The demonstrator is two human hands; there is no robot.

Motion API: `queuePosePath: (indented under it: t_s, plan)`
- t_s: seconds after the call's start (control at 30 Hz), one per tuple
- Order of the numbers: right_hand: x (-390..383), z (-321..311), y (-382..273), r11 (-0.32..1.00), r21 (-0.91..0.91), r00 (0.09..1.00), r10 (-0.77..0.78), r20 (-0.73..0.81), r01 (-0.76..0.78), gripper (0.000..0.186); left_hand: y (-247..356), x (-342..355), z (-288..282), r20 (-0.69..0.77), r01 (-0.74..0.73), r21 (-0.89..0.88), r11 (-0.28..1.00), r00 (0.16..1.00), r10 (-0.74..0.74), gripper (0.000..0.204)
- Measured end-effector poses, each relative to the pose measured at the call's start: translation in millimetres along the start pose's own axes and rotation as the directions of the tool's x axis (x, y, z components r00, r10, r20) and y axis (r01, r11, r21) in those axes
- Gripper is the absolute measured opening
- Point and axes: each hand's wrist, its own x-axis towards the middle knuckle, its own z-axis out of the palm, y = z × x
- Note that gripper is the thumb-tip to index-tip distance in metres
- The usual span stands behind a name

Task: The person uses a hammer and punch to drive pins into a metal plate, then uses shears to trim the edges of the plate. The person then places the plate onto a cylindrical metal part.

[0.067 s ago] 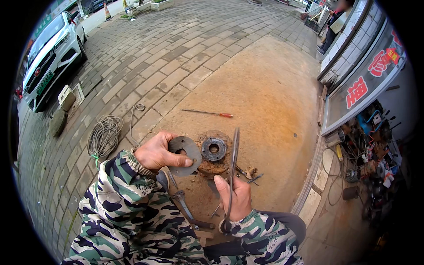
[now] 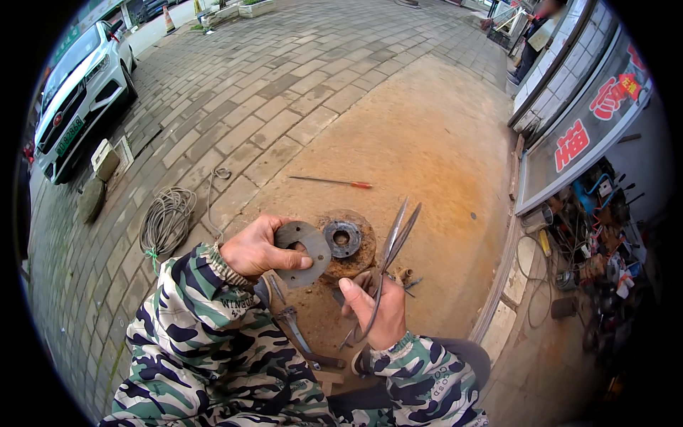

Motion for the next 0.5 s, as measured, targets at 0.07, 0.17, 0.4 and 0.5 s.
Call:
queuePosePath:
  t_s: [0.07, 0.17, 0.4, 0.5]
  plan:
    - [8, 5, -3, 0.992, 0.097, 0.997, -0.080, 0.016, 0.078, 0.030, -6, 2, 3, 0.030, -0.047, -0.051, 0.998, 0.998, 0.048, 0.043]
    - [16, 5, -1, 0.968, 0.225, 0.994, -0.112, -0.019, 0.113, 0.023, -16, 13, 5, 0.105, -0.064, -0.096, 0.993, 0.992, 0.074, 0.045]
    - [30, 0, -7, 0.953, 0.277, 0.992, -0.106, -0.075, 0.123, 0.014, -21, 16, 13, 0.041, -0.081, -0.554, 0.828, 0.991, 0.125, 0.044]
    - [37, -6, -1, 0.952, 0.242, 0.979, -0.159, -0.127, 0.186, 0.015, -21, 18, 17, 0.029, -0.054, -0.673, 0.738, 0.995, 0.099, 0.053]
